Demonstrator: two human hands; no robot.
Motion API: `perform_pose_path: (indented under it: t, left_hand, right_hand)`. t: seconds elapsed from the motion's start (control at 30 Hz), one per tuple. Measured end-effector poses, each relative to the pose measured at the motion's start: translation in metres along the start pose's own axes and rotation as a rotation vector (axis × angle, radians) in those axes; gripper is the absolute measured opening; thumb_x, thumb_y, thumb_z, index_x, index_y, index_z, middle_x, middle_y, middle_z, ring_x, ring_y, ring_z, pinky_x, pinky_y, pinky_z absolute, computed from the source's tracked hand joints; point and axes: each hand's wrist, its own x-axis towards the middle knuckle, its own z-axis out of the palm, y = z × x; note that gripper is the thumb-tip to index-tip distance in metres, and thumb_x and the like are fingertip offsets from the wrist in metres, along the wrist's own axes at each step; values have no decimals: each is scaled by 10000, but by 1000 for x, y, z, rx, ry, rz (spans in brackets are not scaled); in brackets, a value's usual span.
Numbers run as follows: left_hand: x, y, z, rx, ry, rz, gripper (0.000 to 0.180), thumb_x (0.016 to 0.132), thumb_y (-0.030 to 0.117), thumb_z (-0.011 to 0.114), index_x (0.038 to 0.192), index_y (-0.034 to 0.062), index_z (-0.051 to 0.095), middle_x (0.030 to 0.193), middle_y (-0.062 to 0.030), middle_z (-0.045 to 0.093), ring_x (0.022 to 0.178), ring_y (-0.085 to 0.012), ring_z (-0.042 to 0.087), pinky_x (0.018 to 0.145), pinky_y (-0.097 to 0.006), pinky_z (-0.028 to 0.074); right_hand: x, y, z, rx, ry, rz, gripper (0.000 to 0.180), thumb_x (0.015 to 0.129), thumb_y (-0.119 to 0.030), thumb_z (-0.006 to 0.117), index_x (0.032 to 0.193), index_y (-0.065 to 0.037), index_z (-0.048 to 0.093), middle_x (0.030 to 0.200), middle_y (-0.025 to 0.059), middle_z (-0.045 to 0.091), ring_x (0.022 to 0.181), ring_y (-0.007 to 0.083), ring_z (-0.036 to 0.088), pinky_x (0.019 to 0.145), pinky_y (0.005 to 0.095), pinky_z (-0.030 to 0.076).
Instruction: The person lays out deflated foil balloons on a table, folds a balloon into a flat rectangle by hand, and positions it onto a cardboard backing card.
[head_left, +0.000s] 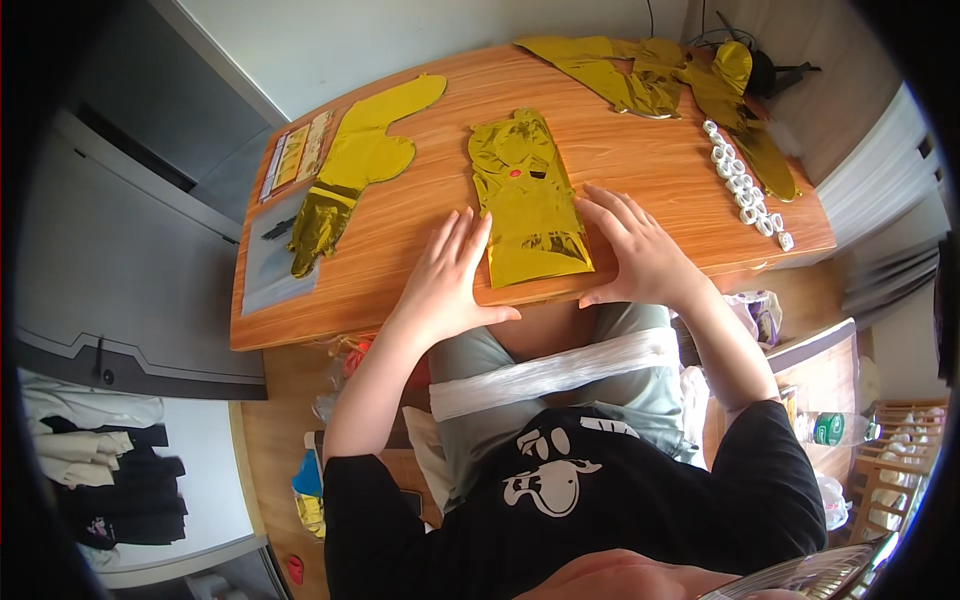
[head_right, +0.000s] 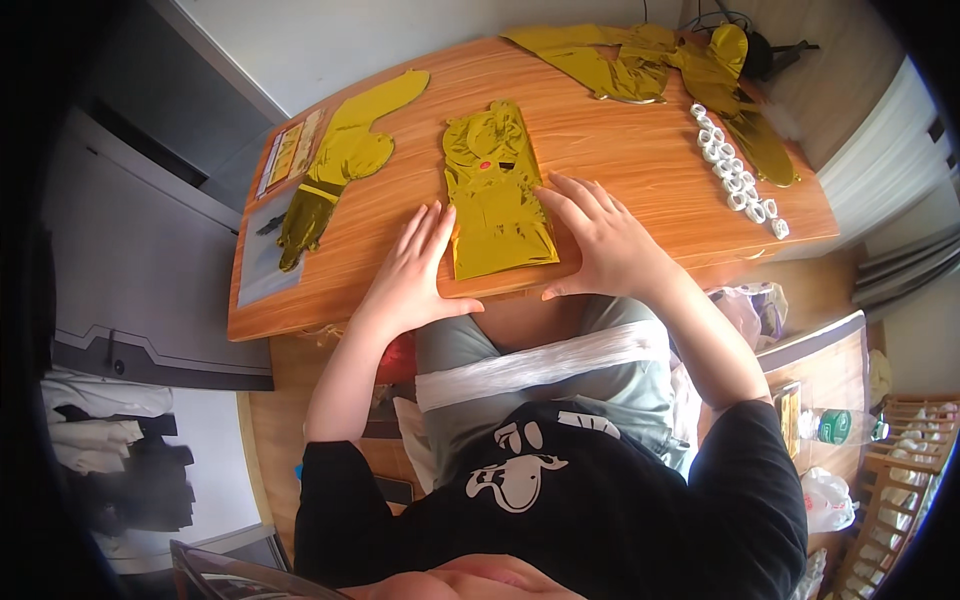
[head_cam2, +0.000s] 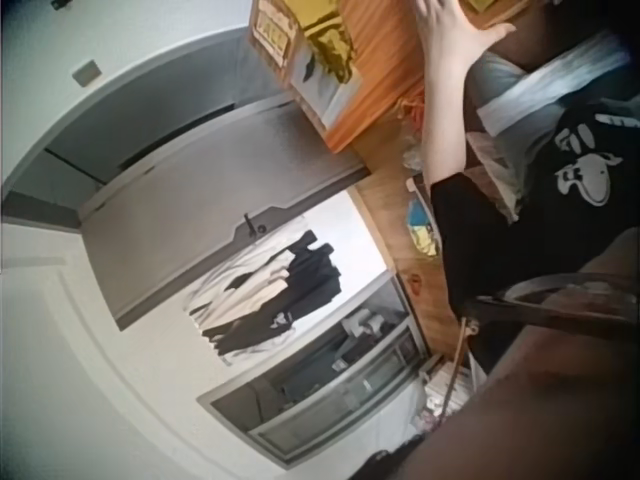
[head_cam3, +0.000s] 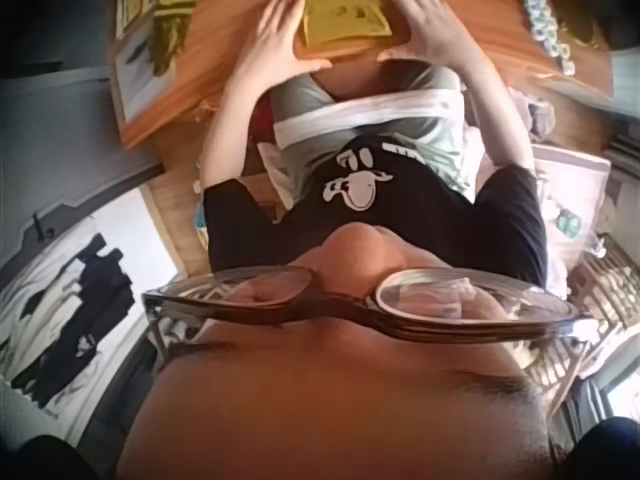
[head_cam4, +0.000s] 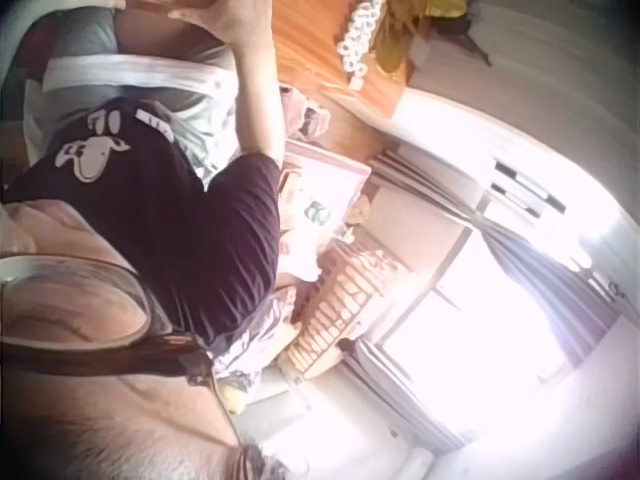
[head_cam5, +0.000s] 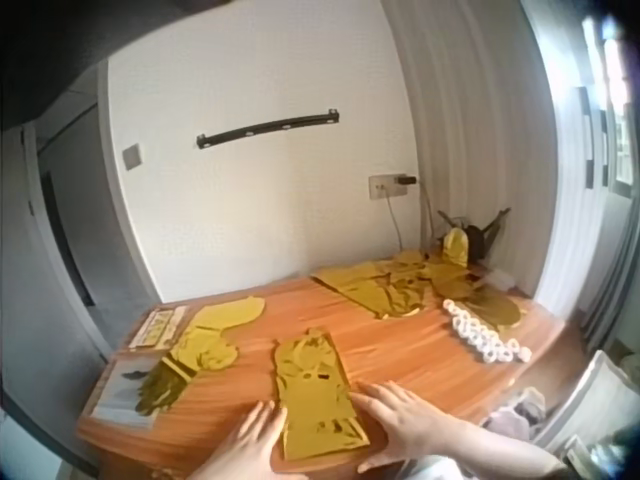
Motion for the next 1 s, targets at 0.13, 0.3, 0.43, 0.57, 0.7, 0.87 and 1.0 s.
perform_pose_path:
  t: [0.13,0.3,0.43,0.57,0.7,0.87,1.0]
  left_hand:
    - [8,3,-12,-12,-108,-10,1350,653,673,857,1646,95,149,1691,-226,164,1581,-376,112,1264,-519,226]
    - [19,-10,-10,-80,-127,54,1337,654,683,850,1638,86,171,1683,-226,190,1579,-372,123,1272,-523,196]
    - [17,-14,-10,6,-77,134,1255,654,686,845,1606,89,287,1651,-213,272,1558,-365,198,1274,-541,175]
    - [10,-6,-14,78,-22,199,1194,648,679,846,1577,106,362,1580,-199,372,1514,-360,287,1266,-561,190]
    - [1,1,-10,69,14,254,1159,621,617,882,1554,124,401,1442,-169,465,1432,-350,390,1253,-567,238]
    - [-6,1,2,27,61,292,1063,591,404,946,1497,132,462,1359,-151,484,1344,-346,477,1211,-554,348]
    - [-9,3,7,-16,107,301,879,662,250,910,1440,120,521,1354,-134,500,1249,-328,571,1134,-495,465]
  right_hand:
    - [16,6,-1,-28,-117,-6,1276,546,-518,946,1578,-124,306,1578,189,358,1470,425,335,1248,560,245]
    - [24,11,0,-3,-209,-9,1307,532,-491,960,1595,-152,279,1585,187,349,1488,409,313,1267,573,187]
    - [27,12,-3,65,-248,9,1285,548,-523,949,1588,-143,297,1559,192,390,1486,406,325,1268,566,190]
    - [20,10,0,53,-195,-46,1265,560,-581,926,1578,-133,325,1540,201,412,1486,407,329,1266,558,200]
    - [4,3,-1,44,-244,-84,1263,561,-624,905,1575,-131,337,1548,209,396,1501,402,310,1265,548,212]
    - [-8,-10,-6,-22,-311,-118,1278,534,-588,913,1578,-143,326,1544,197,402,1507,383,312,1264,538,224]
    - [-13,-10,0,31,-227,-97,1080,652,-427,897,1549,-128,373,1512,192,443,1435,390,425,1228,533,305]
